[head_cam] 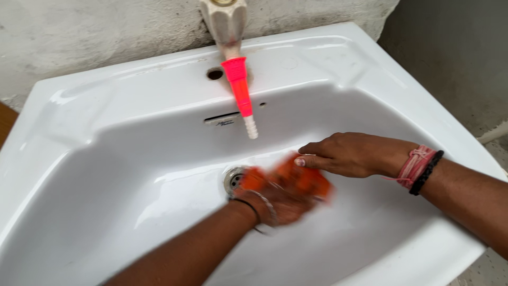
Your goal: The person wipes the interior and rim of a white wall-mounted sink using an orange cloth. The person repeatedly scrubs the basin, edges, and faucet area with the cloth.
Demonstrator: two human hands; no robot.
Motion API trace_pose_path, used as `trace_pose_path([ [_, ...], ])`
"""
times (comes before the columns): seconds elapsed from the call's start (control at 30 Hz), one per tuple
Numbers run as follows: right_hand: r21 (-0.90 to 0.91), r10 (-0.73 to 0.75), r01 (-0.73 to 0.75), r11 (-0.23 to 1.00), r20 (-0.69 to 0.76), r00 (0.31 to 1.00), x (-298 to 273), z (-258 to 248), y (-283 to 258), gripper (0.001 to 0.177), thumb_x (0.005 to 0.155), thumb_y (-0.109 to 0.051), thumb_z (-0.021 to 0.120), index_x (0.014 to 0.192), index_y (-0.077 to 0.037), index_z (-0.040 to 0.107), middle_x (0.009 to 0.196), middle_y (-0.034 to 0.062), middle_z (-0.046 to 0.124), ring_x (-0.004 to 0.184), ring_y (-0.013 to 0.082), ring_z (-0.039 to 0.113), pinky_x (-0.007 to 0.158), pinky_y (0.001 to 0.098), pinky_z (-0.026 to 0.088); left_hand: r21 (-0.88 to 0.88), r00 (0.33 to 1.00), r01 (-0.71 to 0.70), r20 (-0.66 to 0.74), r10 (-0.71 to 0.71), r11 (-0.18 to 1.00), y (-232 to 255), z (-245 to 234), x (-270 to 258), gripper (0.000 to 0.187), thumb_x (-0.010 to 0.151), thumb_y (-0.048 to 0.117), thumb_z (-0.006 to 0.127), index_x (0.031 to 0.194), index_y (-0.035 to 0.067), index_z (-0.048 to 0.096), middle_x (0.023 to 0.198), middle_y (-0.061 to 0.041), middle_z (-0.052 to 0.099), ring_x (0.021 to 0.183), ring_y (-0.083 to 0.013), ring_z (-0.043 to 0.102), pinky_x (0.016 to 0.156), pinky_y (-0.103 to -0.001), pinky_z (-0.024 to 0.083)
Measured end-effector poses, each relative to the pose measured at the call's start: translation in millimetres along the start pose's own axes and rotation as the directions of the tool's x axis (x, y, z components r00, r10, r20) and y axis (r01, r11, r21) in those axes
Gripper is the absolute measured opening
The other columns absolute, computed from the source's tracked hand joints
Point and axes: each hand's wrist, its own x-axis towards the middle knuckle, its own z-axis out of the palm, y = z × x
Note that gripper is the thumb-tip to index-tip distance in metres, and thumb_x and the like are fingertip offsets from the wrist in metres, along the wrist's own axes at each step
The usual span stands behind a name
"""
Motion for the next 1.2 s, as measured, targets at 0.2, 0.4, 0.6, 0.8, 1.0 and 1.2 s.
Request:
trace_pose_path([
  [0.2, 0.025, -0.038, 0.038, 0.999, -0.001, 0.999, -1, 2, 0, 0.078, 0.095, -0.070, 0.030, 0.151, -0.020, 0.052, 0.134, 0.0120, 0.067, 0.128, 0.0297, 0.062, 0.112, 0.0403, 0.046, 0.011, 0.983, -0.107, 0.153, 0.104, 0.994, 43, -8, -35, 0.043, 0.101, 0.039, 0.037, 0.142, 0.034, 0.046, 0.158, -0.002, 0.038, 0.151, -0.0248, 0.031, 0.109, -0.057, 0.036],
  [0.4, -0.031, -0.009, 0.009, 0.999, 0.007, 1.000, 1, 7, -4, 0.076, 0.093, -0.068, 0.028, 0.148, -0.020, 0.050, 0.139, 0.0114, 0.063, 0.134, 0.0291, 0.056, 0.116, 0.0411, 0.041, 0.541, 0.959, -0.191, -0.077, 0.274, 0.819, -11, 24, -81, 0.045, 0.107, 0.046, 0.030, 0.147, 0.030, 0.041, 0.157, -0.009, 0.031, 0.138, -0.0422, 0.039, 0.100, -0.065, 0.040],
  [0.6, -0.394, -0.139, 0.176, 0.902, 0.121, 0.983, 4, 22, -43, 0.067, 0.096, -0.066, 0.037, 0.134, -0.017, 0.060, 0.131, 0.0122, 0.063, 0.125, 0.0308, 0.060, 0.107, 0.0455, 0.048, 0.096, 0.982, 0.017, 0.186, -0.035, 0.995, 28, -38, -64, 0.049, 0.100, 0.040, 0.032, 0.145, 0.025, 0.044, 0.152, -0.010, 0.039, 0.137, -0.0402, 0.045, 0.093, -0.067, 0.044],
  [0.8, -0.519, -0.337, 0.349, 0.780, 0.122, 0.934, 13, 41, -63, 0.067, 0.101, -0.062, 0.037, 0.138, -0.009, 0.053, 0.130, 0.0150, 0.059, 0.122, 0.0326, 0.058, 0.107, 0.0479, 0.044, 0.792, 0.895, -0.189, -0.104, 0.434, 0.581, 12, -21, -149, 0.056, 0.090, 0.029, 0.038, 0.146, 0.028, 0.044, 0.151, -0.010, 0.041, 0.142, -0.0328, 0.045, 0.070, -0.070, 0.050],
  [1.0, -0.311, -0.240, 0.247, 0.918, 0.062, 0.969, 17, 36, -63, 0.069, 0.097, -0.063, 0.036, 0.145, -0.015, 0.048, 0.145, 0.0075, 0.051, 0.124, 0.0286, 0.060, 0.108, 0.0443, 0.046, 0.149, 0.979, -0.142, 0.169, 0.116, 0.979, -15, 16, -198, 0.035, 0.102, 0.030, 0.042, 0.136, 0.024, 0.051, 0.152, -0.003, 0.042, 0.137, -0.0317, 0.046, 0.084, -0.079, 0.044],
  [1.2, -0.045, -0.443, 0.446, 0.894, 0.049, 0.895, 10, 47, -82, 0.066, 0.098, -0.046, 0.035, 0.158, -0.019, 0.037, 0.154, 0.0071, 0.046, 0.136, 0.0264, 0.052, 0.114, 0.0397, 0.041, -0.065, 0.918, 0.320, 0.267, -0.292, 0.945, 11, -34, -162, 0.037, 0.105, 0.029, 0.040, 0.139, 0.022, 0.052, 0.150, -0.004, 0.048, 0.136, -0.0292, 0.050, 0.095, -0.064, 0.045],
])
